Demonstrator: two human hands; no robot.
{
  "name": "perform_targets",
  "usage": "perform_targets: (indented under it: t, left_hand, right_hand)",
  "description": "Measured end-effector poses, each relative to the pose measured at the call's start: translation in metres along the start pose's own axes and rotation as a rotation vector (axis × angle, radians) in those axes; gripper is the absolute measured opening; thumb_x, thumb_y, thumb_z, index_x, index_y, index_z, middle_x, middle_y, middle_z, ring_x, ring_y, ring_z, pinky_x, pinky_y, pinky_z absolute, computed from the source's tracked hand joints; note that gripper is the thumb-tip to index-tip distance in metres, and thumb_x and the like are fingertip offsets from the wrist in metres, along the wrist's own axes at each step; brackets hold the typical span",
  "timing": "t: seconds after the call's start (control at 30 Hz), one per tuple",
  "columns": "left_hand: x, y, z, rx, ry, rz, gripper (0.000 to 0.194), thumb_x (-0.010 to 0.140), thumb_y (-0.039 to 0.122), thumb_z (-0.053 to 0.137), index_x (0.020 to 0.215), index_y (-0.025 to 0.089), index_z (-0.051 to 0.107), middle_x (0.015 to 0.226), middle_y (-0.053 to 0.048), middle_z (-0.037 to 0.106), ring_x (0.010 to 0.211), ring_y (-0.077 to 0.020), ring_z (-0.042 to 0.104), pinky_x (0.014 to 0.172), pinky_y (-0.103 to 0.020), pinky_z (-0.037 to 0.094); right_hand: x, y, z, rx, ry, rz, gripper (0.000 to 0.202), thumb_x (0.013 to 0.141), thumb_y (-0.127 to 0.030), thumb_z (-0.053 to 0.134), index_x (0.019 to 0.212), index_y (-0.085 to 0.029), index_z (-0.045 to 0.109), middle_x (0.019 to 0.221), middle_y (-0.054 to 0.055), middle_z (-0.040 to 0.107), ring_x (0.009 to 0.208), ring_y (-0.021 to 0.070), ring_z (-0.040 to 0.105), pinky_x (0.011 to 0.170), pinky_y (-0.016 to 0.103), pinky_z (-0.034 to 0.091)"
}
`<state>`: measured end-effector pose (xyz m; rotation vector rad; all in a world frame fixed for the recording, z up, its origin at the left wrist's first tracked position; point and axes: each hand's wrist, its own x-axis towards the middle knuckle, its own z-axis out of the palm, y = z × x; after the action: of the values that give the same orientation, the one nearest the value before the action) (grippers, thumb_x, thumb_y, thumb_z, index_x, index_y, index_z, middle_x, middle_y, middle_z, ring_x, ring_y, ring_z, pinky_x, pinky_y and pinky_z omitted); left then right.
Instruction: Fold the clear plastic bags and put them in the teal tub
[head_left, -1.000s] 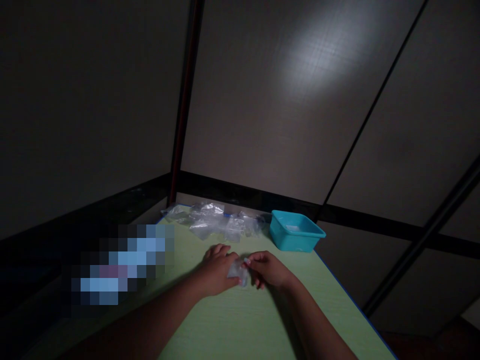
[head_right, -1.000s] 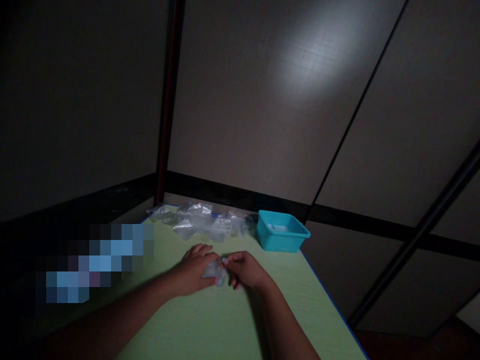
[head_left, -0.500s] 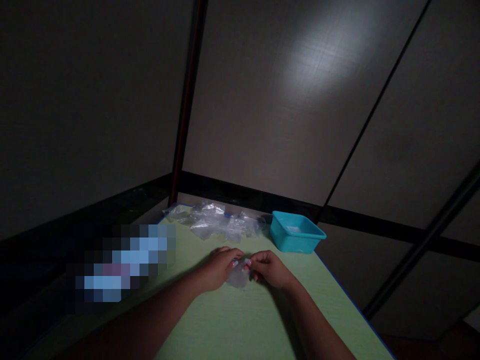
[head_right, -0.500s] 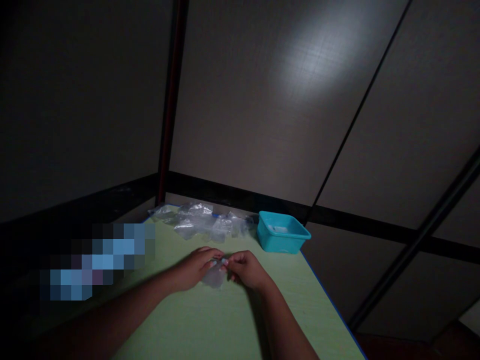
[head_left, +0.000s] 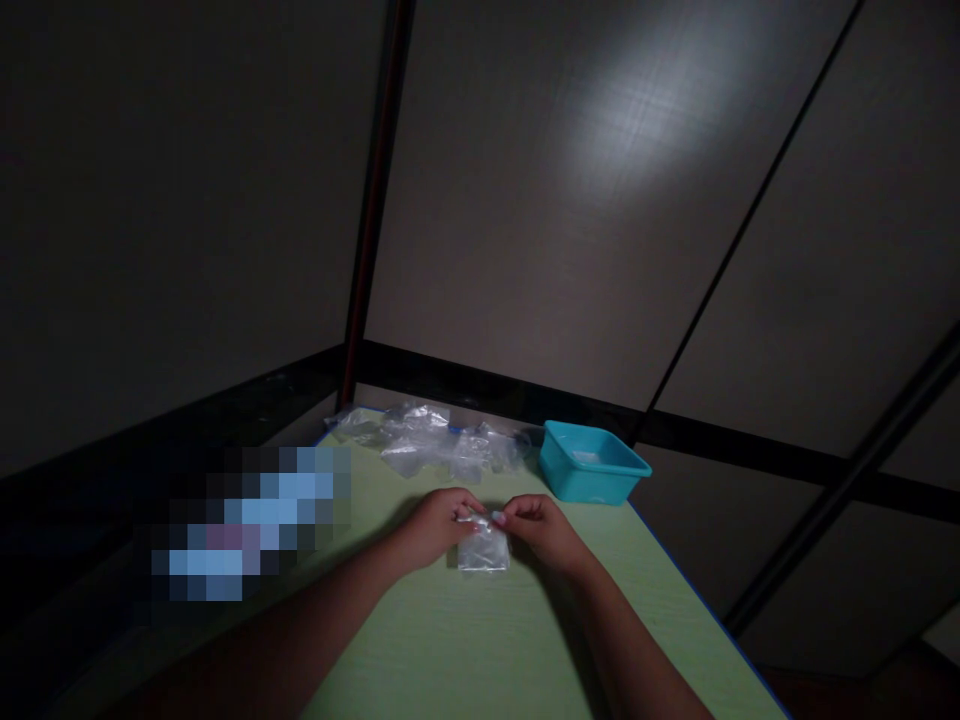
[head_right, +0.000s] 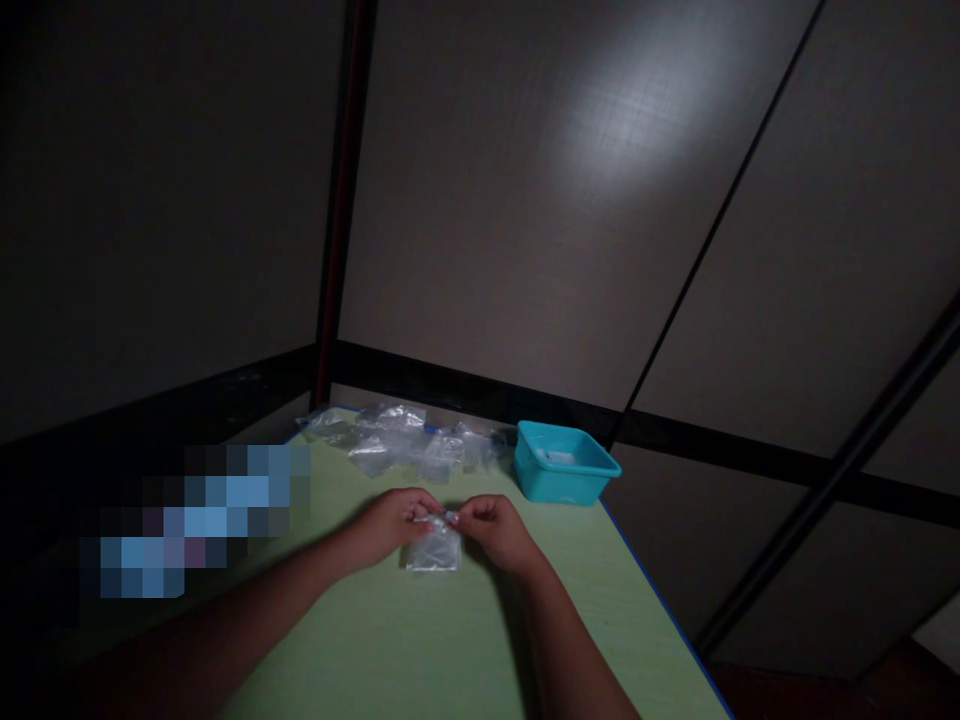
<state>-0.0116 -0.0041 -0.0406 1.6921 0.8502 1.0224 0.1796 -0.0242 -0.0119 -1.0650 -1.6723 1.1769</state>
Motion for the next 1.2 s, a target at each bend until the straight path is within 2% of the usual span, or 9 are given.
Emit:
perform_targets:
  t: [0.17,0.3,0.47,0.57,0.7,0.8,0.9,1.03,1.2]
  left_hand:
    - [0.002,-0.001,0.001,-0.062,0.003,-0.052,0.023,0.056,0.019,0.066,0.078,0.011,0.063,0.070,-0.004,0.064,0.067,-0.0166,0.059,0.059,-0.024,0.042]
    - [-0.001,0.004,0.003,-0.110,-0.027,-0.121,0.024,0.054,0.024,0.069,0.072,0.010,0.063,0.063,-0.004,0.063,0.060,-0.0178,0.059,0.054,-0.026,0.043]
    - [-0.002,0.005,0.003,-0.155,-0.036,-0.204,0.031,0.053,0.030,0.070,0.075,0.009,0.063,0.063,-0.006,0.064,0.056,-0.0202,0.061,0.051,-0.030,0.046]
    - [-0.003,0.006,0.001,-0.171,-0.019,-0.226,0.032,0.054,0.030,0.070,0.077,0.009,0.062,0.066,-0.006,0.065,0.058,-0.0195,0.061,0.053,-0.030,0.047]
    - [-0.006,0.010,-0.001,-0.188,0.000,-0.240,0.032,0.055,0.030,0.070,0.078,0.010,0.062,0.067,-0.005,0.065,0.058,-0.0175,0.061,0.054,-0.029,0.048]
    - [-0.005,0.013,-0.002,-0.193,0.044,-0.233,0.033,0.055,0.033,0.070,0.077,0.010,0.061,0.067,-0.005,0.064,0.057,-0.0163,0.061,0.053,-0.027,0.047]
    - [-0.003,0.015,-0.002,-0.186,0.092,-0.216,0.035,0.055,0.036,0.071,0.077,0.011,0.060,0.069,-0.004,0.064,0.058,-0.0161,0.061,0.053,-0.026,0.046]
    - [-0.001,0.016,-0.001,-0.149,0.125,-0.192,0.034,0.058,0.039,0.069,0.074,0.011,0.060,0.062,-0.003,0.062,0.053,-0.0152,0.058,0.048,-0.024,0.043]
    - [0.001,0.012,0.001,-0.086,0.155,-0.108,0.026,0.062,0.037,0.063,0.066,0.012,0.059,0.053,0.001,0.055,0.048,-0.0116,0.049,0.044,-0.021,0.034]
  right_hand:
    - [-0.002,-0.009,0.006,0.071,0.021,-0.037,0.026,0.062,-0.037,0.071,0.063,-0.011,0.064,0.055,0.000,0.058,0.049,0.0073,0.045,0.050,0.021,0.032]
    - [-0.003,-0.010,0.010,0.144,-0.033,-0.033,0.026,0.062,-0.034,0.072,0.072,-0.012,0.065,0.068,0.004,0.063,0.057,0.0111,0.053,0.057,0.024,0.039]
    - [-0.001,-0.006,0.010,0.222,0.015,-0.028,0.041,0.054,-0.026,0.077,0.090,-0.019,0.061,0.084,0.002,0.061,0.059,0.0098,0.054,0.053,0.022,0.040]
    - [0.000,-0.004,0.011,0.242,0.035,0.048,0.045,0.052,-0.027,0.078,0.093,-0.018,0.060,0.078,0.001,0.060,0.054,0.0086,0.052,0.048,0.020,0.039]
    - [-0.001,-0.003,0.012,0.235,-0.038,0.153,0.034,0.056,-0.031,0.076,0.082,-0.011,0.064,0.064,0.001,0.061,0.049,0.0072,0.051,0.047,0.018,0.038]
    - [-0.002,-0.003,0.012,0.223,-0.071,0.191,0.033,0.058,-0.034,0.075,0.079,-0.011,0.065,0.067,0.003,0.064,0.055,0.0099,0.056,0.053,0.021,0.044]
    - [-0.002,-0.003,0.012,0.231,-0.033,0.243,0.036,0.056,-0.037,0.076,0.078,-0.011,0.065,0.068,0.005,0.066,0.058,0.0131,0.060,0.057,0.025,0.047]
    - [-0.001,-0.004,0.012,0.238,0.051,0.251,0.037,0.050,-0.039,0.078,0.068,-0.012,0.062,0.059,0.003,0.063,0.052,0.0114,0.058,0.054,0.024,0.046]
    - [0.000,-0.001,0.014,0.211,-0.002,0.206,0.036,0.051,-0.039,0.077,0.062,-0.009,0.062,0.052,0.000,0.060,0.046,0.0074,0.053,0.050,0.020,0.042]
